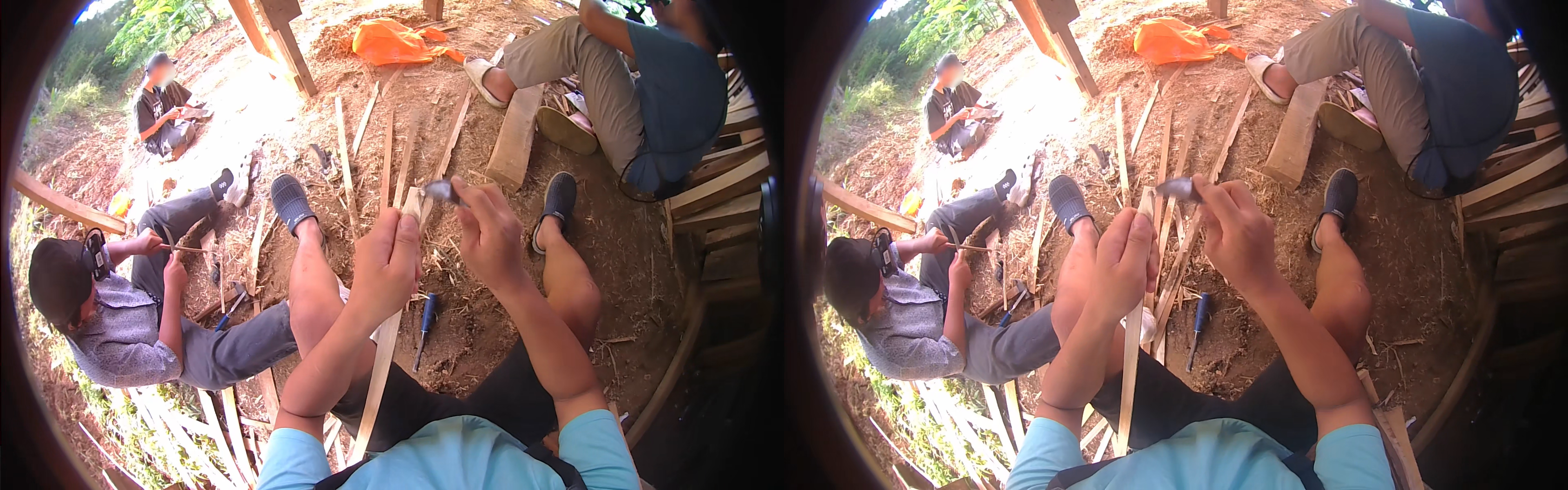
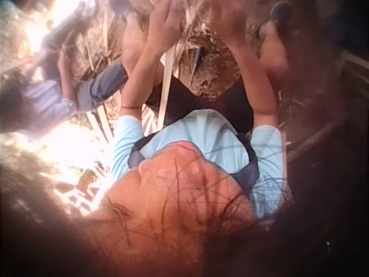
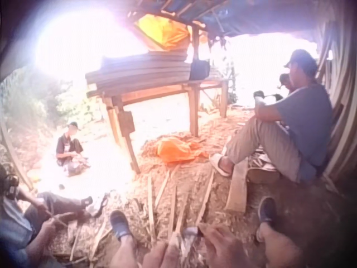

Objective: The person sits on the ground and uses a curved blade to shave thin strips from a long piece of wood. They repeatedly pull the blade along the wood to create shavings, while other people work nearby.

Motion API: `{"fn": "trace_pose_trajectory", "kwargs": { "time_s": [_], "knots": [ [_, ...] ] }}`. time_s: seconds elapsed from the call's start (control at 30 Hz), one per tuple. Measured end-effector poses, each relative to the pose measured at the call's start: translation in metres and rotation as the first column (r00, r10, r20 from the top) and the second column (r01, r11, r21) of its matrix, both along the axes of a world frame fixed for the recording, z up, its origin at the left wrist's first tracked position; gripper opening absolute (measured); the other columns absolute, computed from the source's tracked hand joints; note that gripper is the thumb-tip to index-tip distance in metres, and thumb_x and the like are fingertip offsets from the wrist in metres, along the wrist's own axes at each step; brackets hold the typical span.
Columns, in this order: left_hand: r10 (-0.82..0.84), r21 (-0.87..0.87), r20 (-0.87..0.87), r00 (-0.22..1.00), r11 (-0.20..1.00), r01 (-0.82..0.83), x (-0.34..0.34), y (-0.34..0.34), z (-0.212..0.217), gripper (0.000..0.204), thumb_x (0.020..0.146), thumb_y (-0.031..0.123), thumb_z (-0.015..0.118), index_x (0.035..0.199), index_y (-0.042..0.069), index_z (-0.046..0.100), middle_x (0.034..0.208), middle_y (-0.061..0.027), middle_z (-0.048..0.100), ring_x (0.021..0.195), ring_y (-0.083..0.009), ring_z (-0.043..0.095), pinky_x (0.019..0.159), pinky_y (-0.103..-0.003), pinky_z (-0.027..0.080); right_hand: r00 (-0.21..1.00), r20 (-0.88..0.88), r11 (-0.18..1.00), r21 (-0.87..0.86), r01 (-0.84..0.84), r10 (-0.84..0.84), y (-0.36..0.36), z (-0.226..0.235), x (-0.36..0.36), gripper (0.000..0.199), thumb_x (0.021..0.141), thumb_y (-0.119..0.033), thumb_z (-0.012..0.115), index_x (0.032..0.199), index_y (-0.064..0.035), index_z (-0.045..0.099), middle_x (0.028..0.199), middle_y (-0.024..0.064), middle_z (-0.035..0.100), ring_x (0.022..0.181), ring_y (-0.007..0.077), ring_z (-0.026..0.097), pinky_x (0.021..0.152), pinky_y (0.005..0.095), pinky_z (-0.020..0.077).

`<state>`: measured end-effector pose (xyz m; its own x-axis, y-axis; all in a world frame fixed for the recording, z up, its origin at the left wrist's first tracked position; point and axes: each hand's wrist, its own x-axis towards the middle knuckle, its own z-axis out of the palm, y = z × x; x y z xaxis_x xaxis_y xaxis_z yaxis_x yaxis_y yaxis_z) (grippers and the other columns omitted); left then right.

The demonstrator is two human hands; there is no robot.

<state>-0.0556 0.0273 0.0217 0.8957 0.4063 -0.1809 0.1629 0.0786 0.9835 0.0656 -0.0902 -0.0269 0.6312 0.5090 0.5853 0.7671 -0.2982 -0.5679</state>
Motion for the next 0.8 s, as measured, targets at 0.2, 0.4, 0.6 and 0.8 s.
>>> {"fn": "trace_pose_trajectory", "kwargs": {
  "time_s": [0.2,0.4,0.6,0.8],
  "knots": [
    [-0.090,-0.027,-0.034,0.995,0.996,0.089,0.003,-0.004,-0.029,0.027,0.101,0.027,0.040,0.085,0.007,0.047,0.055,-0.0003,0.047,0.042,-0.0071,0.045,0.038,-0.022,0.036,0.924,-0.374,0.970,0.186,0.157,-0.078,-0.014,0.016,0.049,0.027,0.094,-0.013,0.055,0.119,-0.0049,0.060,0.085,0.0110,0.060,0.068,0.0190,0.057,0.061,0.0306,0.0458],
    [0.023,-0.228,0.011,1.000,0.973,-0.020,0.015,0.023,-0.014,0.029,0.101,0.029,0.040,0.084,0.006,0.047,0.055,-0.0018,0.045,0.041,-0.0090,0.041,0.037,-0.022,0.037,0.942,-0.286,0.983,0.104,-0.149,0.173,-0.016,0.009,0.011,0.029,0.091,-0.010,0.057,0.119,-0.0083,0.059,0.085,0.0121,0.060,0.069,0.0257,0.060,0.059,0.0342,0.0468],
    [0.015,-0.276,-0.019,1.000,0.961,-0.020,0.022,0.016,-0.007,0.029,0.101,0.030,0.039,0.087,0.007,0.047,0.054,-0.0021,0.045,0.040,-0.0090,0.040,0.034,-0.021,0.034,0.924,-0.178,0.939,0.122,-0.320,0.338,-0.015,0.003,0.006,0.032,0.082,0.001,0.061,0.113,-0.0085,0.062,0.086,0.0119,0.060,0.068,0.0262,0.062,0.059,0.0343,0.0493],
    [0.058,-0.231,-0.051,0.997,0.971,-0.068,0.023,0.007,-0.004,0.030,0.098,0.032,0.041,0.086,0.006,0.049,0.048,-0.0015,0.037,0.033,-0.0102,0.031,0.031,-0.023,0.027,0.920,-0.190,0.937,0.134,-0.322,0.343,-0.018,0.004,0.009,0.028,0.081,0.002,0.062,0.107,-0.0079,0.065,0.083,0.0109,0.059,0.066,0.0269,0.061,0.058,0.0344,0.0485]
  ]
}}
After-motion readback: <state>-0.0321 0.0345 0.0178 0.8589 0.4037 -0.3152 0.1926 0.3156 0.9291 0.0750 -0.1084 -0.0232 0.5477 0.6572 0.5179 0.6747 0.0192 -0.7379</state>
